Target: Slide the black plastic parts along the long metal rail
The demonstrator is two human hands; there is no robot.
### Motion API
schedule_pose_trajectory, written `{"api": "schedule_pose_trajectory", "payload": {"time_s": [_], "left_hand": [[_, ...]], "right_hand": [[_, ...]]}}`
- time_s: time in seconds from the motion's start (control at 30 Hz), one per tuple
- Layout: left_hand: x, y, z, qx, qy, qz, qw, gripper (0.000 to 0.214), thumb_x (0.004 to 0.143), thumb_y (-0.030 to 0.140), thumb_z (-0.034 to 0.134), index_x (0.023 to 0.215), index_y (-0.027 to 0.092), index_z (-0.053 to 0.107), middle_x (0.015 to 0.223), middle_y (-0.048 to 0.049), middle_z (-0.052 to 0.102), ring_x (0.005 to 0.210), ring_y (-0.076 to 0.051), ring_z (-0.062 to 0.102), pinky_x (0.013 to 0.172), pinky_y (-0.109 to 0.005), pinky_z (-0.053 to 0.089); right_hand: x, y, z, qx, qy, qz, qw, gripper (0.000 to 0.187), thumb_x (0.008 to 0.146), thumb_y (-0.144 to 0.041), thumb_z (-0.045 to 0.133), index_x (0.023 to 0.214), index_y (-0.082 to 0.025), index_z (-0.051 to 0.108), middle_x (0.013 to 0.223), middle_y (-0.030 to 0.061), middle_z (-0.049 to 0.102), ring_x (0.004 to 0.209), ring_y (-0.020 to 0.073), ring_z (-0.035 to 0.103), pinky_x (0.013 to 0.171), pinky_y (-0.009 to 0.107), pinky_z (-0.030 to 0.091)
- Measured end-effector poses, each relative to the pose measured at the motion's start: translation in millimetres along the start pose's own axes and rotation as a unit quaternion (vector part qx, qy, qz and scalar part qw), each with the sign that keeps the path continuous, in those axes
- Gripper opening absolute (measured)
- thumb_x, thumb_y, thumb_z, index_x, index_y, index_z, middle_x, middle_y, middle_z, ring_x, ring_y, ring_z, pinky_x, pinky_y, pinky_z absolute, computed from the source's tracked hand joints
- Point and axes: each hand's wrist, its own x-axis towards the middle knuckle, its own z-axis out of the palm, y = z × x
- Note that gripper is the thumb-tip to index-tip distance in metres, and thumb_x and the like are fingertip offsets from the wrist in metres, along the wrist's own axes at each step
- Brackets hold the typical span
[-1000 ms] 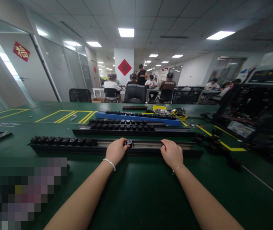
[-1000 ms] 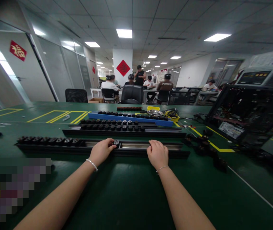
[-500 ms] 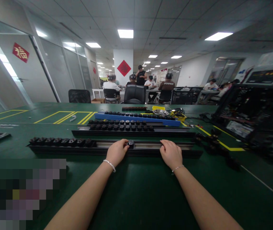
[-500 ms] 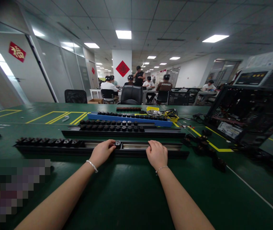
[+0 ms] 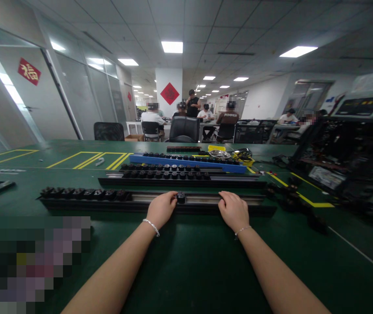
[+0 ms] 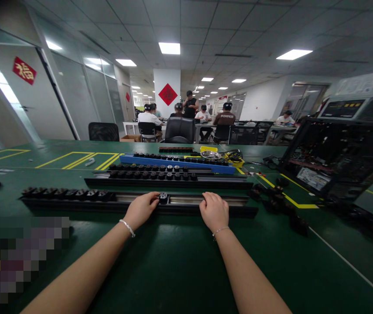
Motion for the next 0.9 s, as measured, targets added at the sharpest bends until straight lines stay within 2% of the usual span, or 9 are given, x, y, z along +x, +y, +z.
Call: {"api": "schedule_pose_trajectory", "payload": {"time_s": [0.4,0.9], "left_hand": [[-0.2,-0.2,2.6,0.026,-0.001,0.017,1.000,0.032,0.089,0.031,0.041,0.109,0.026,0.065,0.104,-0.0026,0.071,0.094,-0.019,0.064,0.084,-0.029,0.046],[-1.5,-1.0,6.2,0.042,0.015,0.047,0.998,0.033,0.089,0.030,0.041,0.108,0.027,0.067,0.105,-0.0011,0.071,0.096,-0.020,0.064,0.087,-0.032,0.045]], "right_hand": [[0.7,0.0,0.1,0.000,-0.011,0.003,1.000,0.038,0.085,-0.025,0.036,0.111,-0.021,0.063,0.120,0.0045,0.062,0.116,0.0195,0.050,0.093,0.038,0.036],[0.5,-0.2,1.4,0.002,-0.008,0.004,1.000,0.038,0.084,-0.024,0.036,0.111,-0.020,0.063,0.120,0.0047,0.062,0.116,0.0200,0.050,0.093,0.039,0.036]]}}
